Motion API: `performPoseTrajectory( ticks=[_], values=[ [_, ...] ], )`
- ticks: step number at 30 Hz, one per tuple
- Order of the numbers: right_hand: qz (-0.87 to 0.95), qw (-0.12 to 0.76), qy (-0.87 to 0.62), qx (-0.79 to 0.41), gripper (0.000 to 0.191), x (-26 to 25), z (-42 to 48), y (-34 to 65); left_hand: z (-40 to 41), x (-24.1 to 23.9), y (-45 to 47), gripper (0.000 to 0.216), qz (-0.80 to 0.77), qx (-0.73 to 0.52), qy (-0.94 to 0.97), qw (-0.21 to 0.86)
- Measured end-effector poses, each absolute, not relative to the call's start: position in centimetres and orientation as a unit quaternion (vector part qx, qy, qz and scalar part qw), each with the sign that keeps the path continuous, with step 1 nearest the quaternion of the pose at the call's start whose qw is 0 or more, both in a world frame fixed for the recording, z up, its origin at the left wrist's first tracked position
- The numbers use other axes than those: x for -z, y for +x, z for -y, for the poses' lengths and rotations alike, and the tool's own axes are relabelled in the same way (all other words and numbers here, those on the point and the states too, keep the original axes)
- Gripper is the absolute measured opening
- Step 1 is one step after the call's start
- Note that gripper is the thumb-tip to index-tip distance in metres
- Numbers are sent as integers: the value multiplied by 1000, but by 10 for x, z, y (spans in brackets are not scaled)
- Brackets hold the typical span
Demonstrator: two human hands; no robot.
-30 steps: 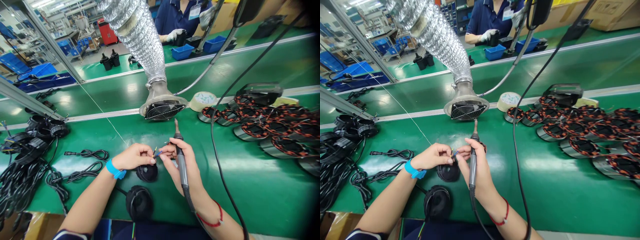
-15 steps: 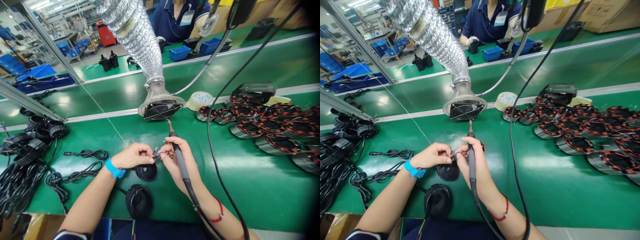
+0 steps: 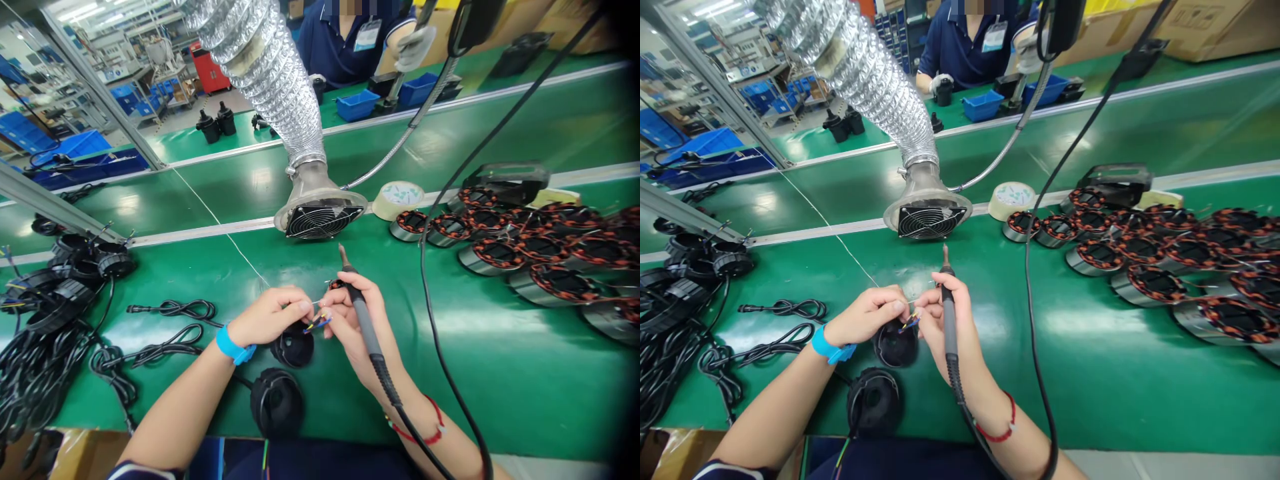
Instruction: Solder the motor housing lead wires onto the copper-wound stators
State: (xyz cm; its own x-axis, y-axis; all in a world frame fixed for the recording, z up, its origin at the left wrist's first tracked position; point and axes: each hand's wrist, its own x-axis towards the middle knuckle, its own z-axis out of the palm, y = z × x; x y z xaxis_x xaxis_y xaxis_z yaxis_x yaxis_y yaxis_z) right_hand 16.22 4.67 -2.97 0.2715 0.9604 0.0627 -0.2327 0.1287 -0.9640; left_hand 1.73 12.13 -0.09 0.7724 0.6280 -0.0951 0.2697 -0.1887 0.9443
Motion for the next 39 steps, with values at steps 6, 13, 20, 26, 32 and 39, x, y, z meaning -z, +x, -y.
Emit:
performPoseTrajectory(
  ticks=[6,13,20,26,32,39],
  values=[
    [452,655,-455,-399,41,32,-44,167,-121,-7,19,51,-226,-123,832,491],
    [471,641,-419,-438,43,28,-37,168,-122,-5,16,50,-223,-65,770,594],
    [554,649,-421,-308,42,26,-31,167,-113,-8,19,38,-273,-77,574,768],
    [537,606,-511,-288,35,35,-38,181,-112,-7,36,16,-402,-132,587,690],
    [504,527,-625,-281,39,34,-34,223,-131,16,53,8,-471,-179,651,567],
    [518,595,-590,-171,23,51,-13,223,-139,14,64,9,-478,-152,708,497]
  ],
)
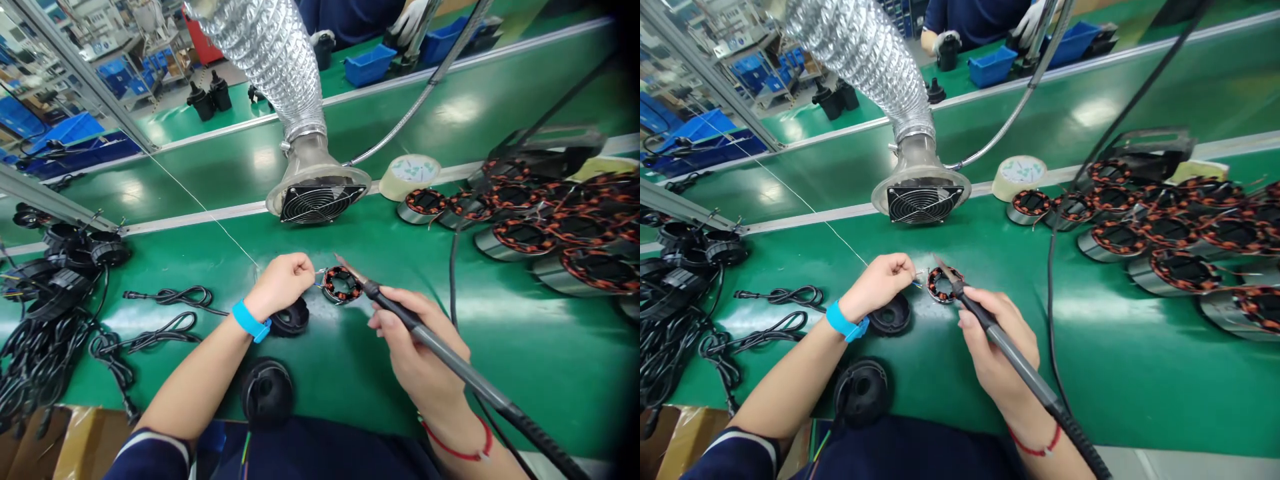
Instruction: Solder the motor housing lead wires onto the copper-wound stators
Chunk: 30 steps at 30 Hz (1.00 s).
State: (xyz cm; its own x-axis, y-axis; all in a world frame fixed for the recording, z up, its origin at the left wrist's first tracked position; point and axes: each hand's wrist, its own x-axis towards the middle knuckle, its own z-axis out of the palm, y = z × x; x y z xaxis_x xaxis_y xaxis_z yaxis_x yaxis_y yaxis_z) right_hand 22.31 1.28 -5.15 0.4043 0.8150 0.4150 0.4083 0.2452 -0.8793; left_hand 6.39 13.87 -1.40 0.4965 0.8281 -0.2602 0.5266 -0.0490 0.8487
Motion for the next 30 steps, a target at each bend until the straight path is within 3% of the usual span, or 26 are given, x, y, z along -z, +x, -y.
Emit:
performPoseTrajectory(
  ticks=[30],
  values=[
    [525,603,-576,-173,24,72,-7,224,-138,19,62,10,-469,-181,718,481]
  ],
)
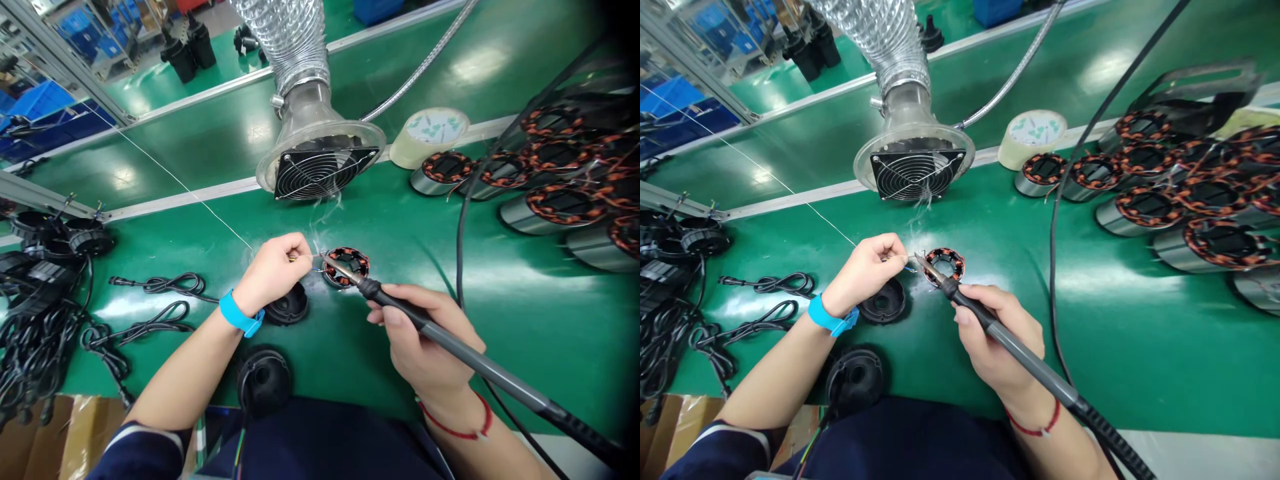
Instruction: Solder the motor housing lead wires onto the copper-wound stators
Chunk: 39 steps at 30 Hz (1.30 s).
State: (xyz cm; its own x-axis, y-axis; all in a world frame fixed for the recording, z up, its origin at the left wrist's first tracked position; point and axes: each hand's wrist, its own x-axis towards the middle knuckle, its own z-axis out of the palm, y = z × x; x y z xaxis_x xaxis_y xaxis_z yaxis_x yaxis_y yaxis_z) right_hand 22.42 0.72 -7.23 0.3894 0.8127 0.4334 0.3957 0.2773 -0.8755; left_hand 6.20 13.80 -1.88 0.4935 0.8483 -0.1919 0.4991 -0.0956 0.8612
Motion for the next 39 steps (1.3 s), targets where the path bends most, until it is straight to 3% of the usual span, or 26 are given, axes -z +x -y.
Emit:
performPoseTrajectory(
  ticks=[26,34,39],
  values=[
    [558,622,-535,-128,31,66,-11,222,-140,21,63,7,-475,-183,690,514],
    [575,553,-591,-124,40,49,-15,221,-141,23,62,8,-469,-189,691,516],
    [549,520,-619,-213,30,27,-26,218,-141,23,62,9,-464,-191,694,516]
  ],
)
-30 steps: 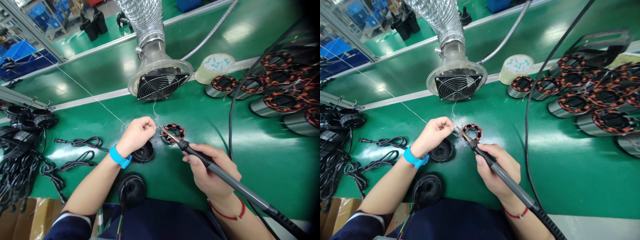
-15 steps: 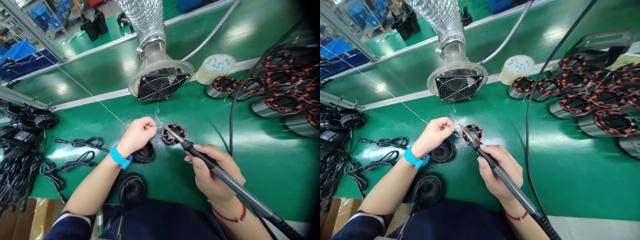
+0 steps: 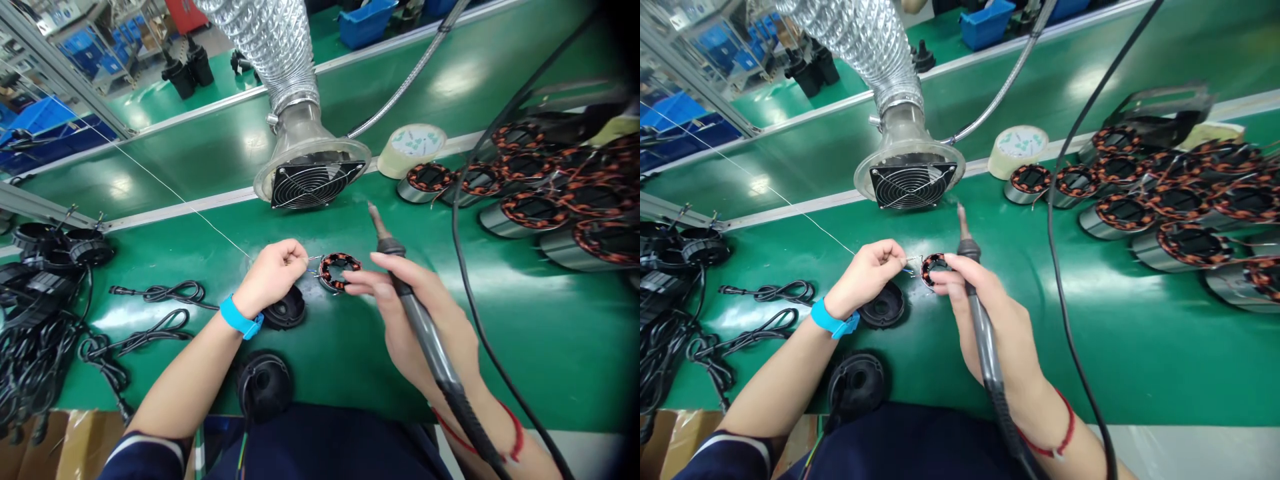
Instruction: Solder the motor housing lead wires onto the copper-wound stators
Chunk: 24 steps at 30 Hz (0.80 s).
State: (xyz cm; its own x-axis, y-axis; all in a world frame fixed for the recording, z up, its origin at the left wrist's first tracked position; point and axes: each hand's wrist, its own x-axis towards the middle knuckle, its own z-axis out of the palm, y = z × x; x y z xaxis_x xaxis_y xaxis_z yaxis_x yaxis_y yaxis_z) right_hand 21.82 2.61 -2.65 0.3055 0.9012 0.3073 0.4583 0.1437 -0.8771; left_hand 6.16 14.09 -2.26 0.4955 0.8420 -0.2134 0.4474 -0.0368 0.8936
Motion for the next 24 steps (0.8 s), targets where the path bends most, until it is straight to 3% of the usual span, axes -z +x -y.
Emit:
performPoseTrajectory(
  ticks=[10,24],
  values=[
    [597,456,-638,-171,42,46,-52,204,-141,20,61,10,-449,-199,688,534],
    [623,494,-593,-130,43,53,-55,187,-137,20,57,2,-453,-214,682,533]
  ],
)
